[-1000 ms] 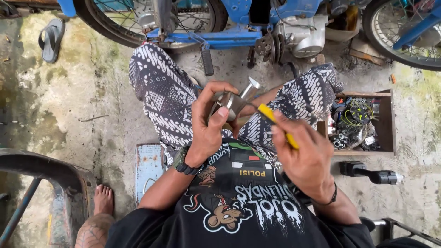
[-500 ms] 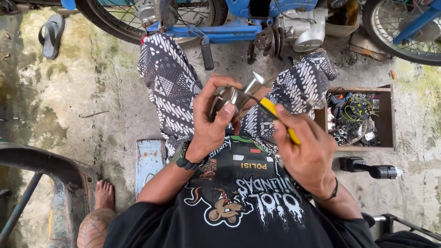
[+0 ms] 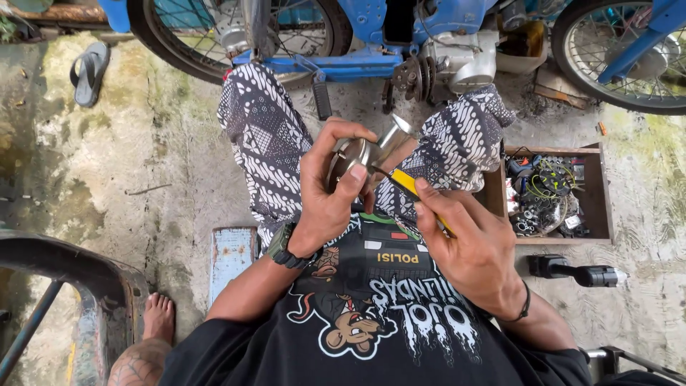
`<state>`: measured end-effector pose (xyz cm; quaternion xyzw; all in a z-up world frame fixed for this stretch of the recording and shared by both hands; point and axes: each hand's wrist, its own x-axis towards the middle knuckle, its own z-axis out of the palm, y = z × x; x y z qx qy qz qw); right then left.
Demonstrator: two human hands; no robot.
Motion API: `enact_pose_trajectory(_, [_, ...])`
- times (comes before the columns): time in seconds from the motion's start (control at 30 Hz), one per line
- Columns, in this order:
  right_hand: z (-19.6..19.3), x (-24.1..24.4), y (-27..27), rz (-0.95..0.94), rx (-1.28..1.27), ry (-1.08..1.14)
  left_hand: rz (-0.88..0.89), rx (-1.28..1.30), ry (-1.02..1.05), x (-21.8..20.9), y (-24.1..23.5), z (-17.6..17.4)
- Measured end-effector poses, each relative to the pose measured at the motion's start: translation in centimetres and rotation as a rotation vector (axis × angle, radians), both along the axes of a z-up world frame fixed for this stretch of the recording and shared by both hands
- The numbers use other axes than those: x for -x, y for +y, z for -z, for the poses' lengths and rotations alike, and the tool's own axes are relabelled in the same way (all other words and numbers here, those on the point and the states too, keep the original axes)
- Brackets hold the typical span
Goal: The person sits on the ground and uses a yellow-handled tool to scrape and clean a cylindrical metal part held in their left hand. They rotate the part to work on different sides and occasionally wipe it with their hand.
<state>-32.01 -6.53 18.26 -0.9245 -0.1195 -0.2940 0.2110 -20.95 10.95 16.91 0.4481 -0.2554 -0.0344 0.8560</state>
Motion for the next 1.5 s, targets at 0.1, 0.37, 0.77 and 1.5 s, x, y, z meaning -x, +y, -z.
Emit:
enact_pose_trajectory(0.1, [-0.1, -0.2, -0.7, -0.004, -0.07, 0.024, 0.002, 0.016, -0.011, 0.2, 0.0, -0.4])
enact_pose_trajectory(0.37, [-0.7, 0.6, 0.2, -0.008, -0.005, -0.08, 0.019, 0.026, -0.059, 0.2, 0.0, 0.3])
enact_pose_trajectory(0.77, [-1.1, 1.1, 0.1, -0.044, -0.002, -0.04, 0.016, 0.03, -0.078, 0.6, 0.5, -0.6])
enact_pose_trajectory(1.5, [-0.5, 1.1, -1.0, -0.033, 0.07, -0.063, -0.003, 0.018, -0.126, 0.8, 0.5, -1.1])
